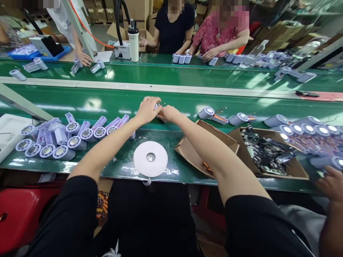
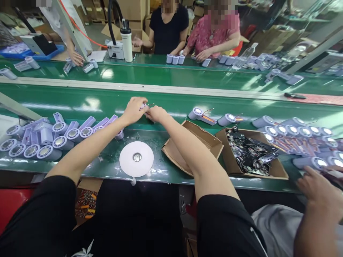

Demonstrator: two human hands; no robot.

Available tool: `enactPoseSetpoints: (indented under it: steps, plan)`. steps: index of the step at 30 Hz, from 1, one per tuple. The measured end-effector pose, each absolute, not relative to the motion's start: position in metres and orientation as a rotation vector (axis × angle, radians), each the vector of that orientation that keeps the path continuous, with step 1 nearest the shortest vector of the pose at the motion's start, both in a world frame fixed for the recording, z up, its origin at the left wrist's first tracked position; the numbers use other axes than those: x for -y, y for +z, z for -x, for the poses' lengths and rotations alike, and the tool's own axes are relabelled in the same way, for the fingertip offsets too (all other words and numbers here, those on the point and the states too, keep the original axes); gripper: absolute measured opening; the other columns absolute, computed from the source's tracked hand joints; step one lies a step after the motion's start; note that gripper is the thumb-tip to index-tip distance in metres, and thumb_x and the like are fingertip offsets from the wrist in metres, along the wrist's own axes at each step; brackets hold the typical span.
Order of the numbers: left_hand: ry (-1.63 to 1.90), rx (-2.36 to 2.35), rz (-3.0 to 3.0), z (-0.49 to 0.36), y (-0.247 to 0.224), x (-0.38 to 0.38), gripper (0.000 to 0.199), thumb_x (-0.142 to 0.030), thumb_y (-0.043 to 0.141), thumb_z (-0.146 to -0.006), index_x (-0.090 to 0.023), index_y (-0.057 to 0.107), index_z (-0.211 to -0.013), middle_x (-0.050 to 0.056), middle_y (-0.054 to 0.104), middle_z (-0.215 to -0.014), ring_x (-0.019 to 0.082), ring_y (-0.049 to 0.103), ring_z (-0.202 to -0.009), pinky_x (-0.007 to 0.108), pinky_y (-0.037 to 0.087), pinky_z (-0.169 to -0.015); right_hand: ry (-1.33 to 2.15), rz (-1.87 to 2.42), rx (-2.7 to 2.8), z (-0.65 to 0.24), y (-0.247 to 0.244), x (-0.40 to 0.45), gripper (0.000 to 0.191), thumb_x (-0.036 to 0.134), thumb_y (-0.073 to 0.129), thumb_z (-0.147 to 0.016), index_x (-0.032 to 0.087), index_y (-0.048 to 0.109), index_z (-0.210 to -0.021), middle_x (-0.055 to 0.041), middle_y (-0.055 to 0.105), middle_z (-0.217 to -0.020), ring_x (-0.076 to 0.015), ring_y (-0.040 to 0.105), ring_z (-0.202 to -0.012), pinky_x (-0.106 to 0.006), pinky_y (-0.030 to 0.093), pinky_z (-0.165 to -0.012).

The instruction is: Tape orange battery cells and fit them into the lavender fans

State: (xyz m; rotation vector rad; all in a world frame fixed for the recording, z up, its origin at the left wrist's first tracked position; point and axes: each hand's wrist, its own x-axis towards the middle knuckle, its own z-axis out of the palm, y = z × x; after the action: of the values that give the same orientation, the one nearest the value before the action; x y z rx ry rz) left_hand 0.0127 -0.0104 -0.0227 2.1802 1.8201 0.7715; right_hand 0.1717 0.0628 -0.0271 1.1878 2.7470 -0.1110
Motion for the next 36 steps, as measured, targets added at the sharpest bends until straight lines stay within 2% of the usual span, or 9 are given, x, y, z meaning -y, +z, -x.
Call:
enactPoseSetpoints:
  steps: [3, 7, 10, 16, 21, 24, 28, 31, 36]
  plan:
    - [0.392, -1.213, -2.459, 0.007, -0.028, 0.107, 0.046, -0.050, 0.072, -0.098, -0.026, 0.073, -0.137, 0.012, 0.075, -0.140, 0.032, 0.063, -0.136, 0.049, 0.044, -0.122, -0.119, -1.337, -2.795, -0.197, -0.019, -0.060, 0.048, 0.031, 0.060, -0.107, 0.020, 0.067, -0.154, -0.0205, 0.075, -0.145, -0.0361, 0.074, -0.129, -0.045, 0.057, -0.106]
    - [-0.013, -1.210, -2.527, 0.043, -0.048, 0.209, 0.077, -0.049, 0.087, -0.086, -0.036, 0.061, -0.157, 0.010, 0.059, -0.166, 0.037, 0.047, -0.157, 0.053, 0.041, -0.127, -0.461, -1.353, -3.113, -0.240, 0.003, -0.016, 0.043, 0.035, 0.064, -0.106, 0.017, 0.075, -0.143, -0.0144, 0.078, -0.142, -0.0313, 0.074, -0.129, -0.042, 0.054, -0.113]
    - [0.034, -1.312, -2.576, 0.049, -0.060, 0.232, 0.059, -0.037, 0.077, -0.096, -0.036, 0.064, -0.154, 0.009, 0.061, -0.165, 0.038, 0.044, -0.159, 0.057, 0.042, -0.127, -0.887, -1.323, -3.239, -0.272, 0.011, 0.051, 0.036, 0.041, 0.065, -0.104, 0.021, 0.083, -0.128, -0.0089, 0.085, -0.125, -0.0250, 0.079, -0.103, -0.037, 0.059, -0.097]
    - [-0.111, -1.278, -2.498, 0.029, -0.055, 0.209, 0.080, -0.040, 0.086, -0.087, -0.037, 0.056, -0.161, 0.010, 0.051, -0.172, 0.044, 0.032, -0.163, 0.064, 0.038, -0.127, -1.480, -1.391, -2.998, -0.322, -0.017, 0.164, 0.036, 0.048, 0.067, -0.101, 0.021, 0.086, -0.116, -0.0048, 0.084, -0.088, -0.0181, 0.074, -0.069, -0.029, 0.056, -0.065]
    - [0.236, -1.252, -2.555, 0.007, -0.048, 0.218, 0.073, -0.050, 0.090, -0.084, -0.027, 0.064, -0.148, 0.014, 0.064, -0.156, 0.043, 0.036, -0.159, 0.062, 0.037, -0.131, -2.017, -1.304, -2.413, -0.327, -0.052, 0.216, 0.046, 0.054, 0.069, -0.101, 0.018, 0.081, -0.126, -0.0042, 0.082, -0.085, -0.0148, 0.070, -0.057, -0.026, 0.054, -0.054]
    - [0.530, -1.295, -2.600, -0.010, -0.061, 0.234, 0.057, -0.040, 0.086, -0.089, -0.027, 0.066, -0.141, 0.014, 0.071, -0.144, 0.041, 0.042, -0.155, 0.064, 0.038, -0.130, -2.184, -1.222, -2.380, -0.308, -0.073, 0.245, 0.042, 0.057, 0.074, -0.098, 0.017, 0.083, -0.106, -0.0023, 0.077, -0.073, -0.0129, 0.065, -0.052, -0.024, 0.049, -0.053]
    - [0.895, -1.515, -2.489, -0.021, -0.096, 0.239, 0.056, -0.029, 0.081, -0.090, -0.027, 0.060, -0.142, 0.014, 0.072, -0.137, 0.038, 0.054, -0.144, 0.064, 0.042, -0.124, -1.816, -0.881, -2.583, -0.293, -0.089, 0.258, 0.045, 0.041, 0.063, -0.109, 0.018, 0.077, -0.072, -0.0023, 0.074, -0.064, -0.0135, 0.066, -0.056, -0.025, 0.048, -0.063]
    - [1.113, -1.647, -2.380, -0.020, -0.119, 0.236, 0.070, -0.038, 0.086, -0.087, -0.025, 0.052, -0.147, 0.015, 0.069, -0.139, 0.039, 0.056, -0.141, 0.061, 0.045, -0.121, -1.420, -0.800, -2.583, -0.314, -0.077, 0.235, 0.025, 0.041, 0.074, -0.103, 0.020, 0.086, -0.096, -0.0037, 0.082, -0.078, -0.0176, 0.073, -0.067, -0.027, 0.050, -0.069]
    - [1.200, -1.648, -2.399, -0.018, -0.129, 0.234, 0.071, -0.037, 0.086, -0.088, -0.024, 0.052, -0.148, 0.017, 0.067, -0.142, 0.038, 0.056, -0.138, 0.059, 0.044, -0.120, -0.775, -1.470, -2.822, -0.388, -0.028, 0.140, 0.039, 0.037, 0.054, -0.110, 0.022, 0.081, -0.134, -0.0096, 0.085, -0.125, -0.0250, 0.080, -0.106, -0.035, 0.058, -0.098]
